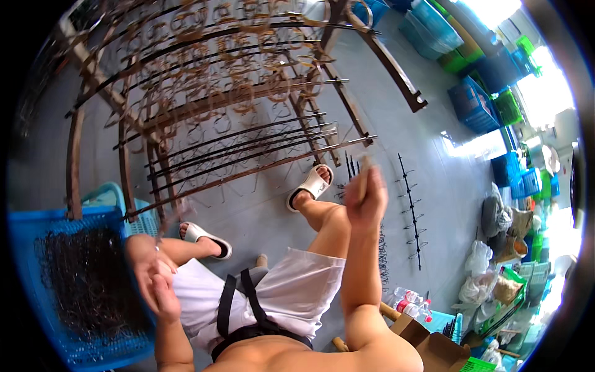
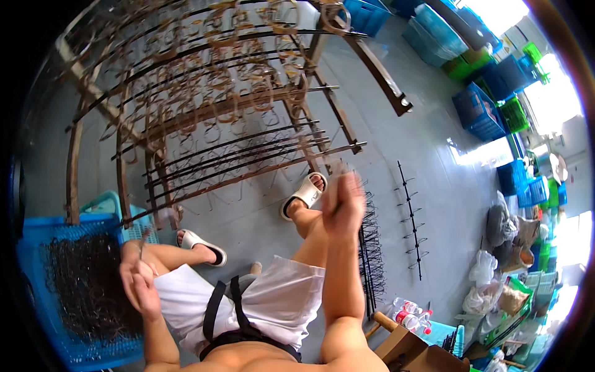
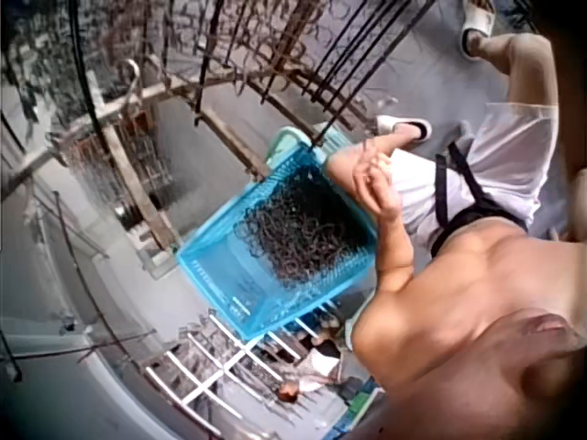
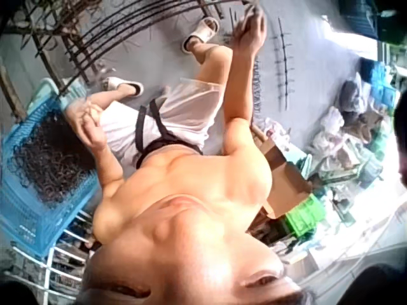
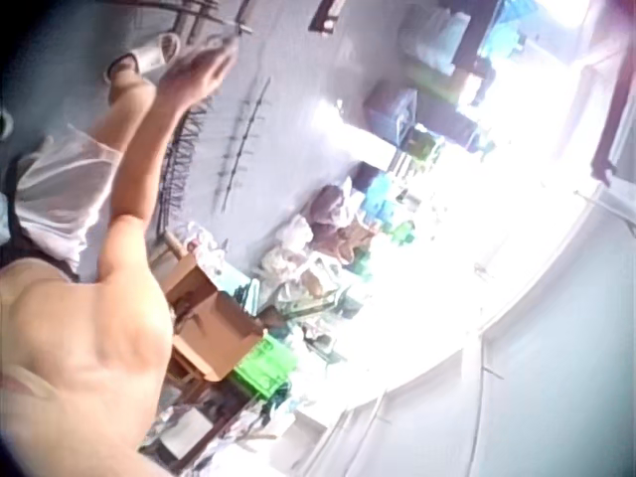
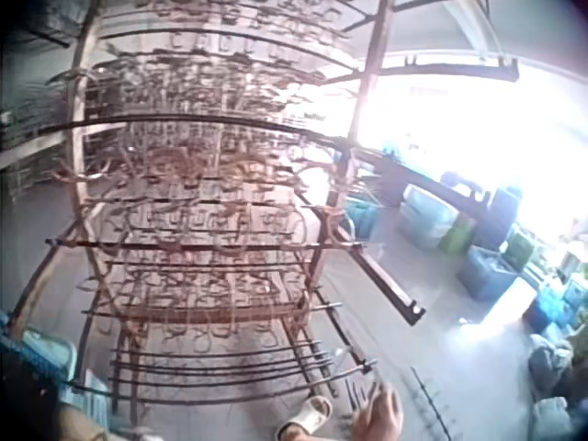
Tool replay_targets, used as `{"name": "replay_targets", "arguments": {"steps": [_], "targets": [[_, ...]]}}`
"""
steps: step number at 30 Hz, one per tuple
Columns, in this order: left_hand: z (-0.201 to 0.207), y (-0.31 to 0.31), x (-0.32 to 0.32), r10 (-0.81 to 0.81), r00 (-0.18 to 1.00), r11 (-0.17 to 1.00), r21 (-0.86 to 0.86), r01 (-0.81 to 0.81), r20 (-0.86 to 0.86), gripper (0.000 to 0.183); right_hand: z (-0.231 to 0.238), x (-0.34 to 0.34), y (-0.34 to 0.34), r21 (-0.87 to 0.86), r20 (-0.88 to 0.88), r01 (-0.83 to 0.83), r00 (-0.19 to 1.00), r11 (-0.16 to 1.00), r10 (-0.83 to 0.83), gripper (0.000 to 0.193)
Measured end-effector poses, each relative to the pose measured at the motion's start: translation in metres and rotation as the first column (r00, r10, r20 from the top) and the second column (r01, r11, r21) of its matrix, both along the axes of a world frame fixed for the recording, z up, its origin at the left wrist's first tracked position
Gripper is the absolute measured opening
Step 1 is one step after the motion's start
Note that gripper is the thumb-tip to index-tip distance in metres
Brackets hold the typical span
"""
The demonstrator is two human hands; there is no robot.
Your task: The person sits on a stool and repeatedly picks up metal hooks from a blue basket, then attaches them to the ends of wooden hangers on a multi-tiered metal rack. The person handles the hooks and hangers one at a time, securing them onto the rack structure.
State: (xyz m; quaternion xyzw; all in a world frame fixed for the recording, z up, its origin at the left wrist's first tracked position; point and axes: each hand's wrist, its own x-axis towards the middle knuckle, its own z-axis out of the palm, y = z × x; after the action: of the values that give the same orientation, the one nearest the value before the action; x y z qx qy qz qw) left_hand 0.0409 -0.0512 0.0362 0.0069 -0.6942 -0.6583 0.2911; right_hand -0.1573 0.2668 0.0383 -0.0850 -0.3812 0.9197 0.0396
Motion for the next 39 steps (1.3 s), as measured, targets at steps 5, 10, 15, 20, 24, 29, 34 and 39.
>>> {"name": "replay_targets", "arguments": {"steps": [5, 10, 15, 20, 24, 29, 34, 39], "targets": [[0.016, 0.02, -0.011, -0.121, 0.888, 0.985, -0.054, 0.161, 0.443, 0.029, -0.07, -0.092, 0.06, 0.298, -0.123, 0.36, 0.933, 0.884, -0.338, 0.015], [0.007, 0.029, -0.02, -0.123, 0.902, 0.909, -0.318, 0.27, 0.415, 0.037, -0.079, -0.105, 0.041, 0.213, -0.013, 0.275, 0.96, 0.937, -0.279, 0.012], [-0.004, -0.013, -0.001, 0.157, 0.882, 0.721, -0.662, 0.204, 0.443, 0.03, -0.047, -0.095, 0.033, 0.107, 0.099, 0.253, 0.96, 0.962, -0.263, 0.011], [-0.008, -0.044, 0.034, 0.467, 0.795, 0.635, -0.773, 0.004, 0.388, 0.034, -0.052, -0.098, 0.033, 0.171, 0.1, 0.343, 0.926, 0.923, -0.363, 0.012], [-0.017, -0.069, 0.055, 0.572, 0.613, 0.71, -0.703, -0.037, 0.545, 0.036, -0.053, -0.097, 0.032, 0.122, 0.101, 0.305, 0.943, 0.944, -0.318, 0.012], [-0.014, -0.077, 0.049, 0.542, 0.511, 0.808, -0.581, -0.098, 0.667, 0.022, -0.053, -0.097, 0.028, 0.111, 0.084, 0.317, 0.941, 0.942, -0.327, 0.012], [0.003, -0.062, 0.034, 0.063, 0.548, 0.975, 0.067, -0.214, 0.834, 0.02, -0.058, -0.095, 0.026, 0.145, 0.056, 0.302, 0.948, 0.942, -0.313, 0.013], [0.011, -0.04, 0.022, -0.245, 0.602, 0.939, 0.341, -0.049, 0.76, 0.029, -0.069, -0.093, 0.027, 0.31, -0.042, 0.242, 0.97, 0.92, -0.241, 0.019]]}}
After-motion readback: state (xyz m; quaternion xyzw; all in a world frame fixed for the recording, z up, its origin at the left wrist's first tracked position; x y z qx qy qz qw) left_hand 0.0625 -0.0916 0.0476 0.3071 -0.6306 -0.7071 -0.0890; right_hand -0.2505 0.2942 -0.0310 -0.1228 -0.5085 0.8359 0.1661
